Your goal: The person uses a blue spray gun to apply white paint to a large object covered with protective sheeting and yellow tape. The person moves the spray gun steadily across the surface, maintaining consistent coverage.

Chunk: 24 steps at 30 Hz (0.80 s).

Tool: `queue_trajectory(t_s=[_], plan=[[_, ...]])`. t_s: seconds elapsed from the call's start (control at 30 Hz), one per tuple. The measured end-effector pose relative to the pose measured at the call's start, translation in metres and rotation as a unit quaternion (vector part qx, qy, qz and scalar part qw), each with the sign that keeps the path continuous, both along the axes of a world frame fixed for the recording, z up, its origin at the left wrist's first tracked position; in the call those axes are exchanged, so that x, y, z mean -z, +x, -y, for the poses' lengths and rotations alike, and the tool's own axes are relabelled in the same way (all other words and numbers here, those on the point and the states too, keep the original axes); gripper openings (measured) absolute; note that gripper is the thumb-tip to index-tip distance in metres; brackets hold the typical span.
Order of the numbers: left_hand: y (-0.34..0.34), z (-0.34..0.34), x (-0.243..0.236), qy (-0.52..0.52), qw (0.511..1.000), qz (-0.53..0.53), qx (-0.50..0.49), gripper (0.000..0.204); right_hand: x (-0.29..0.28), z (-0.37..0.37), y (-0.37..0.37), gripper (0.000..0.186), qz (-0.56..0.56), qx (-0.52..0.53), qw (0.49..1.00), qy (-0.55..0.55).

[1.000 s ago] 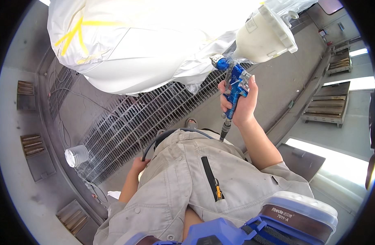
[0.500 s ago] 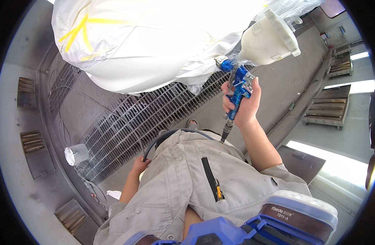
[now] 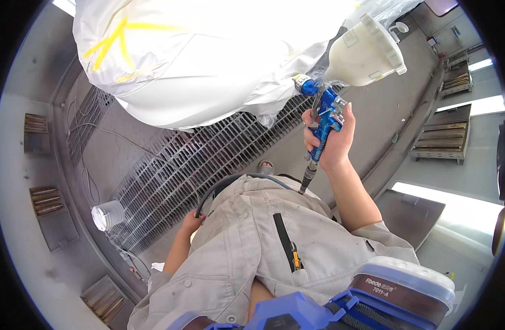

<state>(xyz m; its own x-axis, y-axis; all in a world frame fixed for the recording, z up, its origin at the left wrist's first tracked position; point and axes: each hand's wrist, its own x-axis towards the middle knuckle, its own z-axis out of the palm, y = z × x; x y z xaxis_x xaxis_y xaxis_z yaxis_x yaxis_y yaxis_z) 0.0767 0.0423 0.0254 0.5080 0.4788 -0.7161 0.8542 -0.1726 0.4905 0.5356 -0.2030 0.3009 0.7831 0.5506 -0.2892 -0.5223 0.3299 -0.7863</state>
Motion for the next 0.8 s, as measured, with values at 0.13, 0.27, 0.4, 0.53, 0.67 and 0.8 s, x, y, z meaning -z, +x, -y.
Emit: queue_trajectory(t_s=[0.13, 0.27, 0.4, 0.53, 0.67, 0.8], plan=[[-0.021, -0.024, -0.004, -0.007, 1.000, 0.001, 0.001, 0.017, -0.002, -0.020, -0.019, 0.073, 0.002, -0.005, 1.000, 0.004], [-0.044, -0.044, -0.007, -0.002, 1.000, -0.015, 0.000, 0.017, -0.008, -0.041, -0.041, 0.073, -0.005, -0.006, 1.000, -0.005], [-0.067, -0.059, 0.003, -0.008, 1.000, 0.008, -0.021, 0.018, -0.011, -0.064, -0.061, 0.072, 0.007, -0.021, 1.000, -0.015], [-0.091, -0.066, 0.027, -0.012, 0.999, 0.015, -0.040, 0.020, -0.013, -0.083, -0.080, 0.074, 0.013, -0.025, 0.999, -0.025], [-0.132, -0.068, 0.065, -0.007, 0.999, 0.000, -0.034, 0.026, -0.012, -0.099, -0.097, 0.078, 0.019, -0.040, 0.999, -0.021], [-0.174, -0.070, 0.116, -0.036, 0.996, 0.025, -0.082, 0.032, -0.011, -0.114, -0.116, 0.079, 0.038, -0.033, 0.998, -0.021]])
